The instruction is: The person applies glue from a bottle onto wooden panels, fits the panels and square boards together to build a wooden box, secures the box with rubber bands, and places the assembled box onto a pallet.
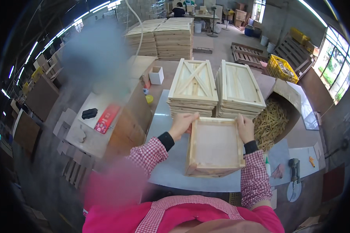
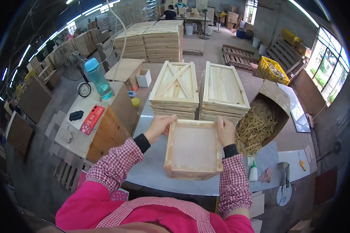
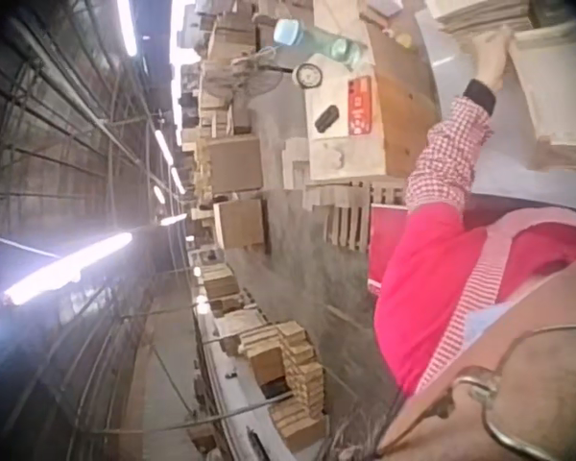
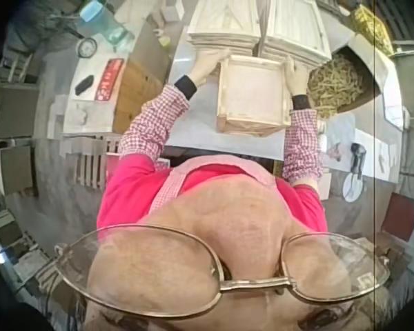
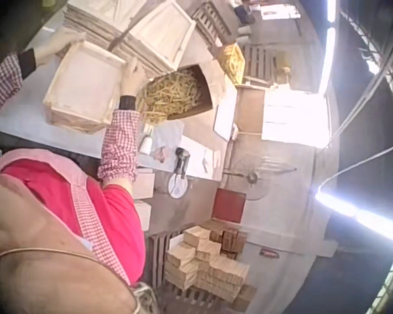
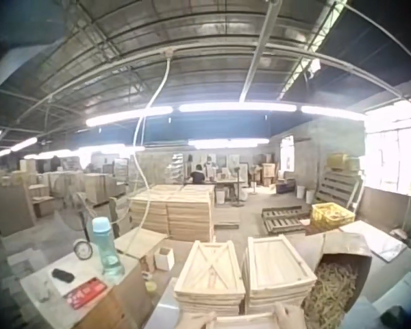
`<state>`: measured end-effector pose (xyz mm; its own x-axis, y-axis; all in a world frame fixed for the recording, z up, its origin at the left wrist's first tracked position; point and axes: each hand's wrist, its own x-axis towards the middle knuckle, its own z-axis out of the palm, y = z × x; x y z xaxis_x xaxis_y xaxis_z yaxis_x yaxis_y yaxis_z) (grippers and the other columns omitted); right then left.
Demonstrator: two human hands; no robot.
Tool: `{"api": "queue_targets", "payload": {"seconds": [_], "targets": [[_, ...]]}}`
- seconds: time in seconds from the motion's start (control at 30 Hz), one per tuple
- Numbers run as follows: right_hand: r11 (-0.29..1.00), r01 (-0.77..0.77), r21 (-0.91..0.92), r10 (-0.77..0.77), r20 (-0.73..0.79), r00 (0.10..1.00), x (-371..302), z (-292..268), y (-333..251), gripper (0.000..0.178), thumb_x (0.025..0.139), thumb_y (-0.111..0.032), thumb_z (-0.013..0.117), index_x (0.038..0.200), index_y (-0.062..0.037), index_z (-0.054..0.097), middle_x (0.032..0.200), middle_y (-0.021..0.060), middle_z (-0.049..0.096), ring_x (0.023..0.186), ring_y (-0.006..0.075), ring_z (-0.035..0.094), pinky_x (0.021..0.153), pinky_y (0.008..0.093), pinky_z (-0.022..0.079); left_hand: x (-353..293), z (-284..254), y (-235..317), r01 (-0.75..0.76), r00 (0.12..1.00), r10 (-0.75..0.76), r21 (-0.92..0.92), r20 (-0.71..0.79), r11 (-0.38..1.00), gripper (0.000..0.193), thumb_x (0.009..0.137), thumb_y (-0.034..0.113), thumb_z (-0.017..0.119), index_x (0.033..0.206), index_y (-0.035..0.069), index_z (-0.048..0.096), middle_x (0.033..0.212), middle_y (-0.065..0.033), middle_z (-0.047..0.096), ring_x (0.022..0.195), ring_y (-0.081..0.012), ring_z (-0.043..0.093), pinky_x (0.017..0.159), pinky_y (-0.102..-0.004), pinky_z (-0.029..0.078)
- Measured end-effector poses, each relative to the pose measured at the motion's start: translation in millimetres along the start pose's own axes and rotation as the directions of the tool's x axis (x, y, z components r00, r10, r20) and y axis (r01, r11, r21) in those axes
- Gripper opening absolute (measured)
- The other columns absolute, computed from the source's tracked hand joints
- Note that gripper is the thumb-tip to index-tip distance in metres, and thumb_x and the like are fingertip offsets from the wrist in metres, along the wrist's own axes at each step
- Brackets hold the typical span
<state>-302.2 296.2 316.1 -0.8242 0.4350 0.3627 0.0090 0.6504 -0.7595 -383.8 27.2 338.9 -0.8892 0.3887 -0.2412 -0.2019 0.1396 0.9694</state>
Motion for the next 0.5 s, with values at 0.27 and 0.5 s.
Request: {"api": "queue_targets", "payload": {"seconds": [0.27, 0.5], "targets": [[0.991, -0.122, 0.050, 0.121, 0.029, 0.992, -24, -5, -20, 0.043, 0.093, -0.039, 0.051, 0.080, 0.0004, 0.065, 0.068, 0.0200, 0.061, 0.064, 0.0348, 0.060, 0.061, 0.0412, 0.045, -29, 5, -2, 0.030, 0.994, -0.022, 0.079, -0.107, 0.996, 0.041, 0.090, 0.044, 0.059, 0.099, 0.005, 0.070, 0.075, -0.0031, 0.065, 0.060, -0.0094, 0.059, 0.055, -0.0239, 0.048], [0.988, 0.034, -0.150, -0.043, -0.054, 0.998, -12, -4, 6, 0.033, 0.090, -0.032, 0.058, 0.080, -0.0010, 0.064, 0.066, 0.0123, 0.060, 0.060, 0.0274, 0.059, 0.061, 0.0355, 0.047, -16, 24, -19, -0.099, 0.932, 0.232, 0.420, -0.279, 0.902, 0.037, 0.094, 0.037, 0.055, 0.097, 0.003, 0.068, 0.078, -0.0022, 0.063, 0.076, -0.0112, 0.059, 0.070, -0.0263, 0.047]]}}
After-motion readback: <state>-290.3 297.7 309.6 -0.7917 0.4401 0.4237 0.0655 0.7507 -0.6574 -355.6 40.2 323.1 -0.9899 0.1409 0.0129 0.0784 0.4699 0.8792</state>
